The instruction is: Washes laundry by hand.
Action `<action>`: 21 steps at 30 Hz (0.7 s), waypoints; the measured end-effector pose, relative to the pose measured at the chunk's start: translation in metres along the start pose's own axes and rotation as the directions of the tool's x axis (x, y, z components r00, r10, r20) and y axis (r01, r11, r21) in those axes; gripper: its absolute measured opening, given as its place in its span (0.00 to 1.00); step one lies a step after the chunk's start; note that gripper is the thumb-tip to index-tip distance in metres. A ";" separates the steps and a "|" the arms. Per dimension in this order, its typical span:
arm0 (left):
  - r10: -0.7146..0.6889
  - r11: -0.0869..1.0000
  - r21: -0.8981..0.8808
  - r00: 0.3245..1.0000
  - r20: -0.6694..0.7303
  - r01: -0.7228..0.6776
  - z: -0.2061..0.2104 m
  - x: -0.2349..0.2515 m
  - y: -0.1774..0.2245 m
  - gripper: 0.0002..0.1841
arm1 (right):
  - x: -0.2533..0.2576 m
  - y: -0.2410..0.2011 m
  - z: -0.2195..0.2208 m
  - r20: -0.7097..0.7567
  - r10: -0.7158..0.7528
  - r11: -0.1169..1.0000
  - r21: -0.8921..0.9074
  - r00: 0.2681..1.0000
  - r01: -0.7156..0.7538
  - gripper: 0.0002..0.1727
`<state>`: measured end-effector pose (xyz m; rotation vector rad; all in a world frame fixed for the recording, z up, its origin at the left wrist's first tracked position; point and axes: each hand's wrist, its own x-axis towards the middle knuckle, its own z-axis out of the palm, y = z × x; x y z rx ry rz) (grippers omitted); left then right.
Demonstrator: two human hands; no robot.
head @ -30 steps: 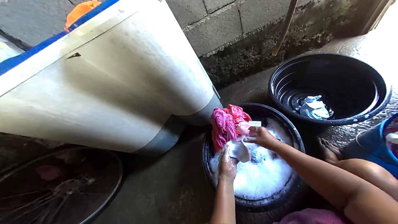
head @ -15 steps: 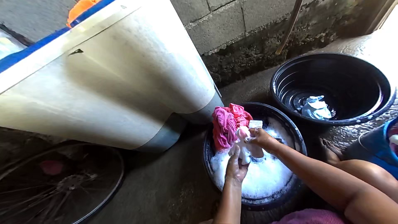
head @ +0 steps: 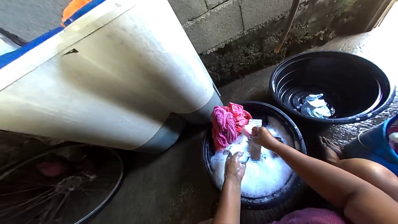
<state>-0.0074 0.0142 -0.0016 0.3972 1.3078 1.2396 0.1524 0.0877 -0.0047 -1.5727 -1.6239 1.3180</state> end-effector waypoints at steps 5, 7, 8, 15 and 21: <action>-0.037 0.996 -0.084 0.999 -0.036 0.034 -0.003 0.007 0.002 0.11 | -0.019 -0.030 0.000 -0.031 -0.164 0.984 0.070 0.986 0.166 0.19; 0.066 0.992 0.104 0.997 0.035 -0.069 -0.009 0.002 0.002 0.13 | -0.039 -0.051 0.005 0.016 -0.338 0.924 0.199 0.941 0.328 0.18; 0.139 0.971 0.189 0.988 0.069 -0.150 -0.011 -0.003 0.001 0.15 | -0.050 -0.058 0.011 0.039 -0.427 0.877 0.260 0.903 0.404 0.18; -0.036 0.993 -0.106 0.990 0.137 0.051 -0.006 -0.001 -0.001 0.19 | -0.022 0.004 0.015 0.161 -0.293 0.937 -0.147 0.943 0.316 0.20; 0.030 0.997 -0.075 0.986 0.167 -0.018 -0.014 0.009 0.012 0.17 | -0.026 -0.021 -0.002 0.029 -0.219 0.974 -0.051 0.975 0.220 0.19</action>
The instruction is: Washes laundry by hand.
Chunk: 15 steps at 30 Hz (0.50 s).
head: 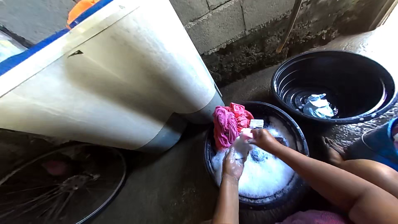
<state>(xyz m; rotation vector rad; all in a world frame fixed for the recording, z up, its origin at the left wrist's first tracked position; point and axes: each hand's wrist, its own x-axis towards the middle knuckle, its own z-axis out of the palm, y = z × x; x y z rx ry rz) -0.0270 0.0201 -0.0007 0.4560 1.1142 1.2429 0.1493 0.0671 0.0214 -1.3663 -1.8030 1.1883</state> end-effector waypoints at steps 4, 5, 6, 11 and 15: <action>0.058 0.995 -0.086 0.998 0.026 -0.056 0.004 -0.015 -0.007 0.15 | -0.022 -0.035 0.028 0.067 -0.429 0.889 0.211 0.901 0.407 0.19; 0.035 0.994 -0.104 0.999 0.022 -0.032 0.004 -0.015 -0.007 0.17 | -0.020 -0.024 0.034 0.070 -0.431 0.892 0.186 0.900 0.412 0.20; 0.009 0.996 -0.089 1.000 0.000 -0.009 0.006 -0.011 -0.007 0.18 | -0.016 -0.008 0.035 0.076 -0.381 0.919 0.138 0.922 0.368 0.20; -0.070 0.996 -0.055 0.998 -0.008 0.069 -0.004 0.002 -0.002 0.20 | 0.011 0.048 0.013 0.124 0.087 0.980 -0.190 0.988 -0.063 0.23; -0.006 1.000 -0.028 1.000 -0.015 0.006 -0.001 -0.001 -0.001 0.17 | -0.006 -0.008 0.013 0.065 -0.096 0.995 0.033 0.993 0.094 0.19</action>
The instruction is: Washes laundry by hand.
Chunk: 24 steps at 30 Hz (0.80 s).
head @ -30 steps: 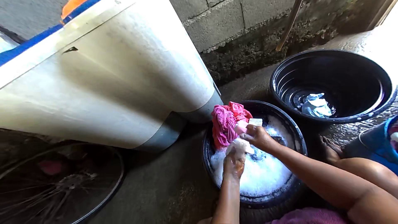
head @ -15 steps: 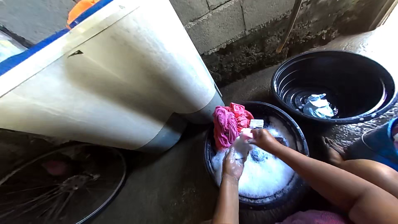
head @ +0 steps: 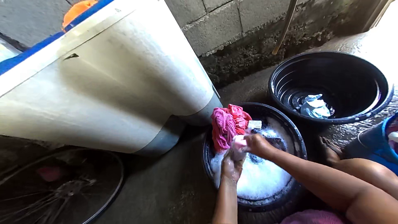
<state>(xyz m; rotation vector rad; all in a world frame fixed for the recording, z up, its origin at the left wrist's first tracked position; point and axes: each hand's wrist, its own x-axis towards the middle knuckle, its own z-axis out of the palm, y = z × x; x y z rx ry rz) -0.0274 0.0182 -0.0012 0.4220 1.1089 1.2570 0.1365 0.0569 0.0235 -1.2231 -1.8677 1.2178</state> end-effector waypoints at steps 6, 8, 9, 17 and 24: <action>-0.029 0.999 -0.028 0.999 0.024 0.030 0.008 -0.008 0.002 0.18 | -0.008 0.025 0.017 0.108 -0.176 0.981 -0.058 0.978 0.183 0.20; -0.031 1.000 0.006 0.995 0.091 0.030 0.001 -0.001 0.006 0.21 | 0.001 0.055 0.001 0.125 0.049 0.980 -0.196 0.991 -0.024 0.22; -0.029 1.000 0.009 0.997 0.069 0.029 -0.001 0.001 0.007 0.21 | 0.005 0.059 -0.007 0.103 0.134 0.968 -0.229 0.986 -0.107 0.23; -0.003 0.998 -0.056 0.998 0.070 0.007 0.006 -0.015 -0.001 0.19 | -0.012 -0.013 0.021 -0.016 -0.330 0.938 0.102 0.944 0.330 0.19; -0.017 0.993 0.117 1.000 0.021 0.015 -0.008 0.006 0.004 0.20 | 0.013 0.051 -0.008 0.025 0.244 0.961 -0.140 0.969 -0.238 0.23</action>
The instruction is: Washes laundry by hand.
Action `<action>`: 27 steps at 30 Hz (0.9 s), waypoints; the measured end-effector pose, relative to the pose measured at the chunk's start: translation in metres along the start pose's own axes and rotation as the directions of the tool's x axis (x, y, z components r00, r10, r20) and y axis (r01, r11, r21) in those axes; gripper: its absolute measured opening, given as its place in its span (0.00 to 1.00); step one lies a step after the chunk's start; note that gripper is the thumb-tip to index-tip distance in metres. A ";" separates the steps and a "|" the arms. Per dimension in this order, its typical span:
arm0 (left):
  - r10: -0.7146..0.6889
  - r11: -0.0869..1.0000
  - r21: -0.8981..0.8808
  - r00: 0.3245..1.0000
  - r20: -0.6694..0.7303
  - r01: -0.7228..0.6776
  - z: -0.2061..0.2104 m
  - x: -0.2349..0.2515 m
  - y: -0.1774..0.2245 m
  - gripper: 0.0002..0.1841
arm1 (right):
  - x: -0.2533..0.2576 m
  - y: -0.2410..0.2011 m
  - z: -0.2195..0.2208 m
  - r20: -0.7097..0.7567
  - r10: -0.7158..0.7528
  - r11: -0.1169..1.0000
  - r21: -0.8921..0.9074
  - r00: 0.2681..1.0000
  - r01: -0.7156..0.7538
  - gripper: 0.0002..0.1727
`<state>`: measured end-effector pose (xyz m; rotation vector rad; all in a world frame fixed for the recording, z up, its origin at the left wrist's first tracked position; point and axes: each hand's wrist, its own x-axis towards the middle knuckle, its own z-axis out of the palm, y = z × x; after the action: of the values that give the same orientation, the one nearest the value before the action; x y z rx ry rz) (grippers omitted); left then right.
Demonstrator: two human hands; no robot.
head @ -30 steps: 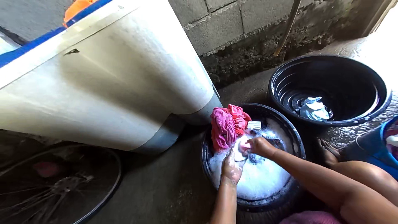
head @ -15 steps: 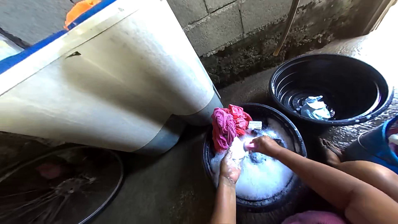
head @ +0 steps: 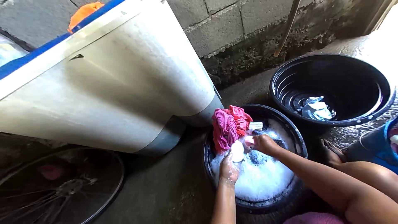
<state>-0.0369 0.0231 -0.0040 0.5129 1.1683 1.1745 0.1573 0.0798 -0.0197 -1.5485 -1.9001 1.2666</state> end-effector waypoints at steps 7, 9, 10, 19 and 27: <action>0.030 0.987 -0.157 0.995 -0.093 -0.044 0.012 0.000 0.004 0.16 | -0.002 -0.023 0.006 0.047 -0.023 0.943 0.332 0.999 0.006 0.16; -0.023 0.973 -0.230 0.998 -0.056 0.010 0.015 -0.002 0.005 0.19 | -0.004 -0.021 0.016 0.029 -0.063 0.954 0.294 0.998 0.052 0.16; -0.037 0.976 -0.218 0.999 -0.032 0.029 0.016 -0.003 0.004 0.20 | -0.004 -0.020 0.017 0.023 -0.071 0.959 0.277 0.997 0.062 0.16; 0.010 0.996 -0.084 0.994 -0.105 -0.019 0.015 -0.002 -0.011 0.13 | -0.011 -0.044 -0.005 -0.150 -0.114 0.907 0.389 0.982 0.164 0.16; 0.072 0.994 -0.080 0.997 -0.021 -0.073 0.020 -0.019 -0.017 0.17 | -0.040 -0.054 0.027 -0.104 -0.436 0.858 0.252 0.894 0.448 0.22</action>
<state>-0.0102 0.0044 -0.0023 0.4874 1.1201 1.2859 0.1185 0.0333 0.0193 -0.9200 -1.8228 1.2047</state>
